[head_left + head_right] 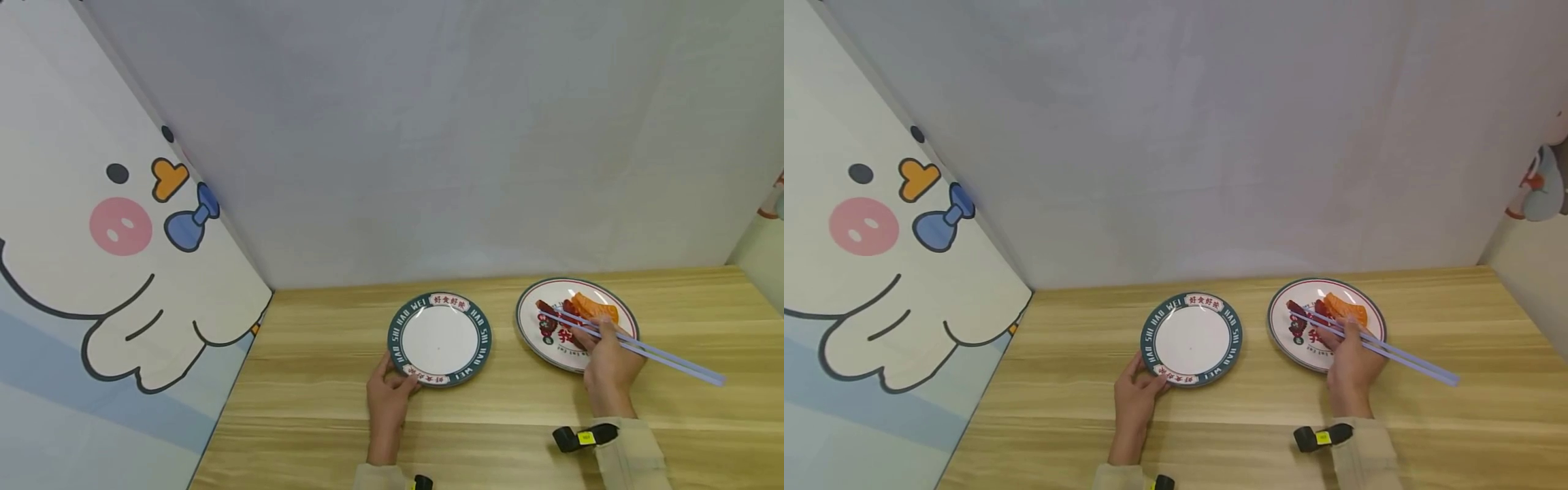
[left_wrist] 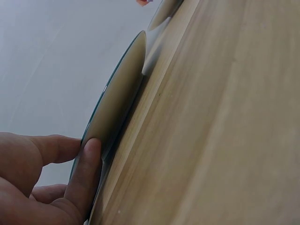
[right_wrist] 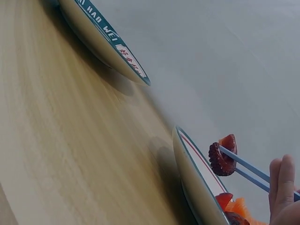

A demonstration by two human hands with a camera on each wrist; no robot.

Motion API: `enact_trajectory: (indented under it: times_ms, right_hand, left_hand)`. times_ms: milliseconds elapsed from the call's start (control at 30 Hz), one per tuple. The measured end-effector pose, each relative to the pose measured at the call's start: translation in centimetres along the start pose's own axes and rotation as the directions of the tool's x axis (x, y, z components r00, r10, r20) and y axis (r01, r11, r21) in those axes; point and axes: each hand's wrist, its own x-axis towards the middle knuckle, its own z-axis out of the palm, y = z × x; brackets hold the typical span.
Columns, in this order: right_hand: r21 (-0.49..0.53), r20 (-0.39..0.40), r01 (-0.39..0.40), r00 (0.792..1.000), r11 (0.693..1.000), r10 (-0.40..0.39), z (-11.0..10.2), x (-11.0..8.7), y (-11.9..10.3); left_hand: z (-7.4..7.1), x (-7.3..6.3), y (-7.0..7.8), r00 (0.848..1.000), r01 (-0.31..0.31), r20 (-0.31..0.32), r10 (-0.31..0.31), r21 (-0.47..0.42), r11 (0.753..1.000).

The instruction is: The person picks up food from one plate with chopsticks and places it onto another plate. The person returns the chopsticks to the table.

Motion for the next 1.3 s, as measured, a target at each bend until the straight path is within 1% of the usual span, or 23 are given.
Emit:
enact_trajectory:
  times_ms: [233, 300, 500, 700, 800, 967, 1133, 1300]
  right_hand:
    - [-0.043, -0.016, -0.014, 1.000, 0.999, 0.013, -0.60, 0.43, 0.29]
    - [-0.042, -0.023, -0.015, 1.000, 0.999, 0.014, -0.69, 0.58, 0.34]
    - [-0.047, -0.045, -0.002, 0.999, 0.999, 0.000, -0.73, 0.62, 0.19]
    - [-0.063, -0.047, 0.004, 0.999, 0.998, -0.007, -0.68, 0.62, 0.07]
    - [-0.081, -0.044, 0.013, 0.999, 0.997, -0.016, -0.64, 0.54, -0.01]
    - [-0.127, -0.044, 0.024, 0.999, 0.992, -0.030, -0.40, 0.26, -0.27]
    - [-0.162, -0.017, 0.039, 0.999, 0.986, -0.042, -0.48, 0.48, -0.13]
    - [-0.217, 0.019, 0.070, 0.998, 0.974, -0.067, -0.62, 0.43, -0.01]
  left_hand:
    - [0.16, 0.16, -0.27, 1.000, -0.004, -0.003, 0.004, 0.001, 1.000]
    - [0.21, 0.21, -0.31, 1.000, -0.005, -0.005, 0.005, 0.001, 1.000]
    - [0.13, 0.07, -0.28, 1.000, -0.002, 0.001, 0.002, 0.000, 1.000]
    - [0.14, 0.23, -0.41, 1.000, 0.003, -0.001, -0.003, 0.003, 1.000]
    - [0.14, 0.29, -0.46, 1.000, 0.009, -0.007, -0.009, 0.003, 1.000]
    - [0.01, 0.03, -0.14, 1.000, 0.003, -0.002, -0.003, 0.004, 1.000]
    - [-0.02, 0.00, -0.08, 1.000, -0.003, 0.002, 0.003, 0.005, 1.000]
    - [0.01, -0.10, 0.03, 1.000, 0.003, -0.001, -0.003, 0.007, 1.000]
